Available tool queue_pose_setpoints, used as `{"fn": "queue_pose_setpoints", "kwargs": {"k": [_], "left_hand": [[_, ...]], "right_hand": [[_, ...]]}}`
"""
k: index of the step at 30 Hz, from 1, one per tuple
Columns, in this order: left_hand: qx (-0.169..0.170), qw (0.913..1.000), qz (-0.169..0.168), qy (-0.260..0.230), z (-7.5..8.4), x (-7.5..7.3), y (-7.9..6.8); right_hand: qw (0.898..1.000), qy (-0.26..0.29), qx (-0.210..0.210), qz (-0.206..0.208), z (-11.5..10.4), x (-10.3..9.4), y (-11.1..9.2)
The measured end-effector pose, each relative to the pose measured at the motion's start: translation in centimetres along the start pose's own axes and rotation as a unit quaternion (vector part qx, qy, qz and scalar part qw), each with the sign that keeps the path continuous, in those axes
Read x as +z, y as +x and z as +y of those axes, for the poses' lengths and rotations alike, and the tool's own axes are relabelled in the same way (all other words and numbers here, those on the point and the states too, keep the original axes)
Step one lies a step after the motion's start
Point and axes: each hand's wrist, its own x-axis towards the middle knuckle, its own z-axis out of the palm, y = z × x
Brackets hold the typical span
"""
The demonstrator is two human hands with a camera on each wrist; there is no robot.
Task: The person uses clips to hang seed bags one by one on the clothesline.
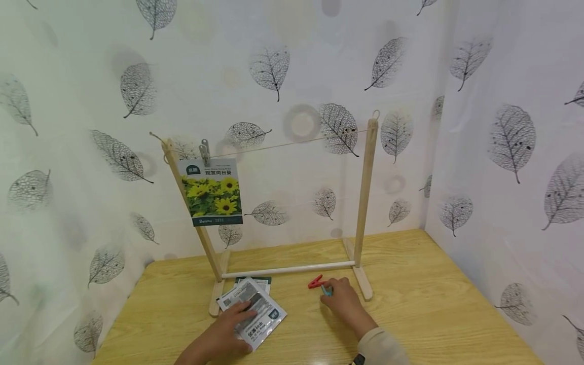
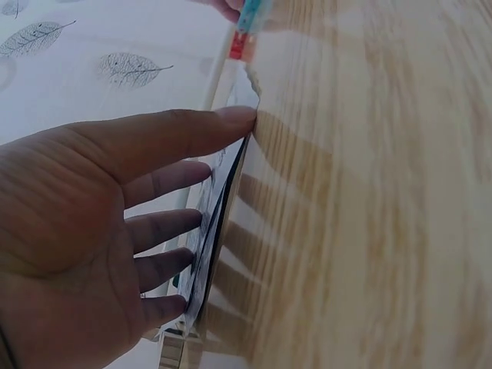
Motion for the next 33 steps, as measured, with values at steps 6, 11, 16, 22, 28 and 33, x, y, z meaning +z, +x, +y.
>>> {"fn": "queue_pose_setpoints", "kwargs": {"k": [6, 11, 16, 22, 28, 33], "left_hand": [[-0.021, 0.9995, 0.001, -0.022, 0.3, 0.2, -0.3], [-0.033, 0.9994, 0.001, -0.015, 0.3, 0.2, -0.5], [-0.018, 0.9997, 0.015, -0.005, 0.2, 0.3, -0.3], [0.019, 0.9981, 0.050, 0.029, 0.4, 0.8, 0.0], [0.005, 0.9981, 0.049, 0.038, 1.0, 0.9, -0.1], [0.012, 0.9975, 0.051, 0.047, 1.5, 0.6, -0.1]], "right_hand": [[0.999, -0.026, -0.013, 0.022, 0.3, 0.6, 0.3], [0.999, -0.038, -0.010, 0.028, 0.5, 1.0, 0.4], [0.998, -0.050, -0.010, 0.032, 0.6, 1.0, 0.3], [0.997, -0.065, -0.012, 0.033, 0.6, 0.7, 0.2], [0.996, -0.074, -0.022, 0.036, 0.7, 0.9, 0.2], [0.996, -0.073, -0.030, 0.035, 0.6, 0.9, 0.2]]}}
